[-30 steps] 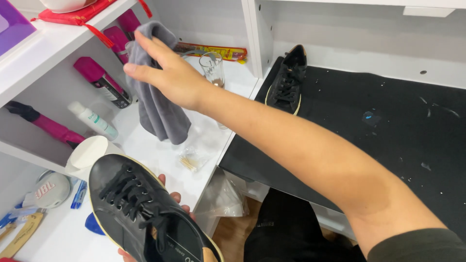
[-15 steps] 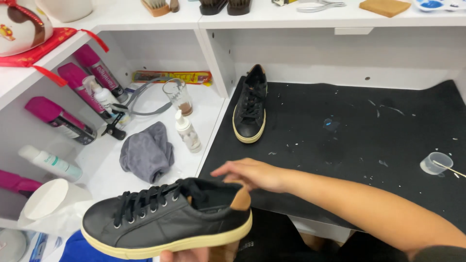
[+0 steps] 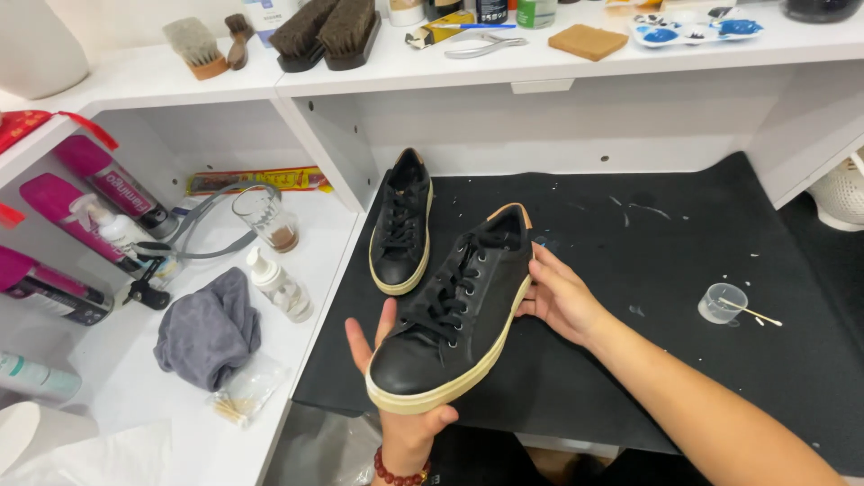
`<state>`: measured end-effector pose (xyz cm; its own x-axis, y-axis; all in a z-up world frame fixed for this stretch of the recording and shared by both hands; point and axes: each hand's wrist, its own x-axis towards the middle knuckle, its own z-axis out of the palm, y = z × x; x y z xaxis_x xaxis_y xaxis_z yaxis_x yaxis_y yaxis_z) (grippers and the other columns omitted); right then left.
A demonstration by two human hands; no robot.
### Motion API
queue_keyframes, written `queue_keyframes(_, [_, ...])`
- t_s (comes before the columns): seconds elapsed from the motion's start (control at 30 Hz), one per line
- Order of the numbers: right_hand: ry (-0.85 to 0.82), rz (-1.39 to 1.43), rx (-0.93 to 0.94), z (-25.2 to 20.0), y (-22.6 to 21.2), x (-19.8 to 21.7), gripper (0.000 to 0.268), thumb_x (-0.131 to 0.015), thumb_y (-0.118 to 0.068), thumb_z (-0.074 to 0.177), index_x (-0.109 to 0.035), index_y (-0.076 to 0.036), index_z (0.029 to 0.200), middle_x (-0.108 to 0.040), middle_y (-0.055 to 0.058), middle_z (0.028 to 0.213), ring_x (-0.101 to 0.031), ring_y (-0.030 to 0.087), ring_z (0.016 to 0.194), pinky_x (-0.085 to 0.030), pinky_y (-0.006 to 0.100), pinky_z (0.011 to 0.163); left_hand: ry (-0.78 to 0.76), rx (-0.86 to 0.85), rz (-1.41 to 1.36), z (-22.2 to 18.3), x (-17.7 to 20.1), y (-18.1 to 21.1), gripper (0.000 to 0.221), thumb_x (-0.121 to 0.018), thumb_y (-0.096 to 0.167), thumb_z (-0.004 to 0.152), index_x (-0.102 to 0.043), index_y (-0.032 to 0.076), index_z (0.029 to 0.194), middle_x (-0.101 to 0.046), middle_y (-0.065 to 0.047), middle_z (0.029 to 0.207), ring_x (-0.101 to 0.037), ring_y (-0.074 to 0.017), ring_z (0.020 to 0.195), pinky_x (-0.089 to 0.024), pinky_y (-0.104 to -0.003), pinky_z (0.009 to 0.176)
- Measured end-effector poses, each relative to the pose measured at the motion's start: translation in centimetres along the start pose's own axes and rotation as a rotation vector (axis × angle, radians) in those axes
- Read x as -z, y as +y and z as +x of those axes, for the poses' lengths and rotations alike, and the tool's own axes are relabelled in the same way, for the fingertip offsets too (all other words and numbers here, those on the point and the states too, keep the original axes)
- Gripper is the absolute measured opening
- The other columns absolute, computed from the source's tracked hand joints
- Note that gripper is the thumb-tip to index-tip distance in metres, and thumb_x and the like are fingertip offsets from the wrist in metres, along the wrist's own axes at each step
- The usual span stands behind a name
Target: Cleaning the white rubber sole edge of a black leather sneaker using a cotton swab and cleaning agent, then wiping it with a cloth.
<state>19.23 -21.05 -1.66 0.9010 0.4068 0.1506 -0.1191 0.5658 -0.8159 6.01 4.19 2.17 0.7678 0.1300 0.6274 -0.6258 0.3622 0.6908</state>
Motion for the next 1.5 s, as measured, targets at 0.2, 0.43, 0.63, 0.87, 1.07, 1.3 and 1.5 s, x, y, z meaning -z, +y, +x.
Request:
queue_keyframes(0.2, [0.243,-0.086,-0.038,0.4,-1.0,1.6,0.068,-0.049,-0.034,0.102,-0.023,-0.017,0.162,-0.063,0.01,0.13,-0.067,0.026,0.105,-0.055,0.041,0.083,0.276,0.22,0.025,-0.8,-0.6,-4.0,0.119,-0.09,0.019,0.071,-0.015,0.002,0.161,-0.041,-0.024,0.157,-0.053,-0.0295,0.133,-0.046,-0.04,0.11])
queue_keyframes(0.43, [0.177,0.068,-0.081,-1.2,-2.1,-3.4,0.075,-0.045,-0.042,0.099,-0.012,-0.028,0.164,-0.046,0.003,0.152,-0.055,0.021,0.13,-0.05,0.045,0.098,0.181,0.212,0.273,1.0,-6.8,-4.3,0.11,-0.091,0.013,0.067,-0.027,-0.001,0.155,-0.042,-0.018,0.159,-0.054,-0.0272,0.135,-0.047,-0.037,0.109])
queue_keyframes(0.63, [0.397,0.026,-0.219,-0.8,-3.2,-2.3,0.082,-0.05,-0.038,0.096,-0.002,-0.033,0.163,-0.05,0.007,0.151,-0.06,0.025,0.127,-0.054,0.047,0.095,-0.064,0.112,0.784,3.5,-7.3,-5.5,0.113,-0.098,0.02,0.059,-0.037,-0.001,0.152,-0.042,-0.023,0.156,-0.049,-0.0349,0.142,-0.043,-0.042,0.114])
queue_keyframes(0.87, [0.305,-0.234,-0.119,0.7,-1.9,-0.5,0.098,-0.06,-0.023,0.092,0.005,-0.033,0.163,-0.044,0.01,0.156,-0.055,0.026,0.131,-0.054,0.043,0.097,-0.185,0.332,0.802,6.4,-7.6,-6.0,0.124,-0.095,0.025,0.054,-0.029,-0.001,0.156,-0.047,-0.021,0.151,-0.051,-0.0327,0.138,-0.044,-0.038,0.111])
queue_keyframes(1.07, [0.219,-0.39,-0.236,2.6,-1.5,0.6,0.089,-0.051,-0.038,0.096,0.011,-0.033,0.16,-0.034,0.005,0.164,-0.055,0.027,0.133,-0.057,0.045,0.088,-0.188,0.124,0.982,10.5,-4.2,-12.2,0.112,-0.093,0.023,0.061,-0.036,-0.004,0.153,-0.051,-0.023,0.148,-0.049,-0.0364,0.138,-0.042,-0.041,0.113])
queue_keyframes(1.3, [0.191,-0.42,-0.204,2.8,1.0,4.0,0.078,-0.054,-0.037,0.096,-0.014,-0.026,0.162,-0.04,0.013,0.16,-0.064,0.029,0.122,-0.059,0.038,0.087,-0.044,0.091,1.087,12.3,-1.9,-15.7,0.1,-0.09,0.024,0.063,-0.044,0.001,0.149,-0.052,-0.022,0.143,-0.05,-0.0354,0.133,-0.044,-0.042,0.108])
queue_keyframes(1.5, [0.122,-0.623,-0.101,2.5,2.4,4.7,0.055,-0.06,-0.03,0.098,-0.053,-0.005,0.146,-0.069,0.014,0.135,-0.071,0.02,0.113,-0.061,0.034,0.086,-0.183,0.18,1.234,11.8,-0.8,-15.0,0.081,-0.085,0.037,0.077,-0.05,0.01,0.146,-0.052,-0.016,0.146,-0.054,-0.0339,0.132,-0.048,-0.041,0.105])
